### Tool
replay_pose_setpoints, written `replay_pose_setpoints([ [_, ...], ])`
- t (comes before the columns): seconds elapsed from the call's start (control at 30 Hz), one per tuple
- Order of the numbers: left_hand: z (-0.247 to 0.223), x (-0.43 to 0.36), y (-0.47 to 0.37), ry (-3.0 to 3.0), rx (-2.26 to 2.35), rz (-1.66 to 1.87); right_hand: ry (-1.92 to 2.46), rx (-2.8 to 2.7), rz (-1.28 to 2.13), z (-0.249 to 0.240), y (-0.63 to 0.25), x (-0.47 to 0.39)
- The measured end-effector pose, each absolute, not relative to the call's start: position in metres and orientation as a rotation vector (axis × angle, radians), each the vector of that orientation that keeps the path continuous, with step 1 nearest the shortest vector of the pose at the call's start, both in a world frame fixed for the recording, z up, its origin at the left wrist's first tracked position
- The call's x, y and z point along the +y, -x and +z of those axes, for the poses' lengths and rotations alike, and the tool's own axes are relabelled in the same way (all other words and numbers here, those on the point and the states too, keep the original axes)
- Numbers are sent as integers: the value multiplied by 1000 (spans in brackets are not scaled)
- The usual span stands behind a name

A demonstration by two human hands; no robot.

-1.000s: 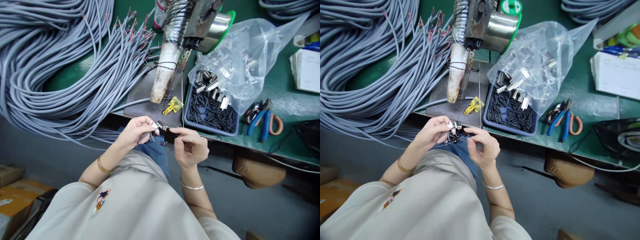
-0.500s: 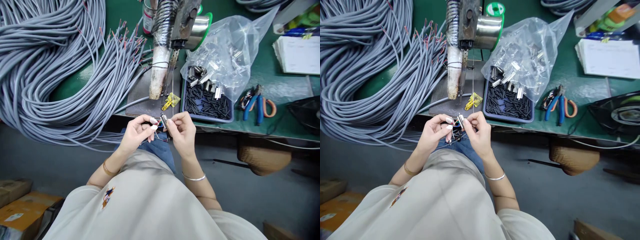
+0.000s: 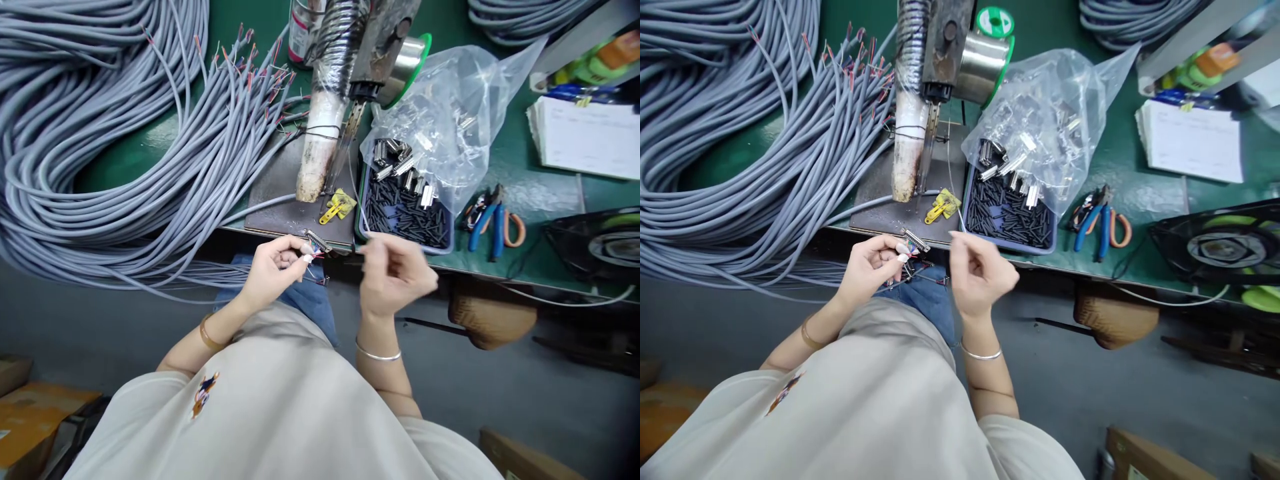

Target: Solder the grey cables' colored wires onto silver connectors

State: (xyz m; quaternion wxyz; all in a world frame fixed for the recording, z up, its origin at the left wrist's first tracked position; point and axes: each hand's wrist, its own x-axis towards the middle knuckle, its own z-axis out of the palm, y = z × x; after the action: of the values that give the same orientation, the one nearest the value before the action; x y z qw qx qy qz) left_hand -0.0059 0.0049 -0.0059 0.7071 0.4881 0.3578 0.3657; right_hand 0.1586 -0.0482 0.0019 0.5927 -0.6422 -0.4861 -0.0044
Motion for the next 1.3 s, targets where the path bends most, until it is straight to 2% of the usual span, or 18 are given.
replay_pose_setpoints([
  [0.17, -9, 10, 5, -960, 785, 786, 1318, -1035, -2, 2, -164, -49],
  [0.33, -10, 15, 4, -836, 697, 740, 1430, -1258, 109, -13, -166, -52],
  [0.47, -11, 18, 5, -703, 567, 700, 1357, -1449, 182, -20, -162, -54],
  [0.67, -12, 20, 8, -628, 503, 720, 1186, -1537, 53, -17, -156, -54],
  [0.87, -9, 21, 8, -734, 560, 715, 1260, -1628, -89, -15, -154, -50],
  [1.3, -5, 26, -14, -1049, 894, 949, 1350, -1448, 52, -28, -151, -35],
])
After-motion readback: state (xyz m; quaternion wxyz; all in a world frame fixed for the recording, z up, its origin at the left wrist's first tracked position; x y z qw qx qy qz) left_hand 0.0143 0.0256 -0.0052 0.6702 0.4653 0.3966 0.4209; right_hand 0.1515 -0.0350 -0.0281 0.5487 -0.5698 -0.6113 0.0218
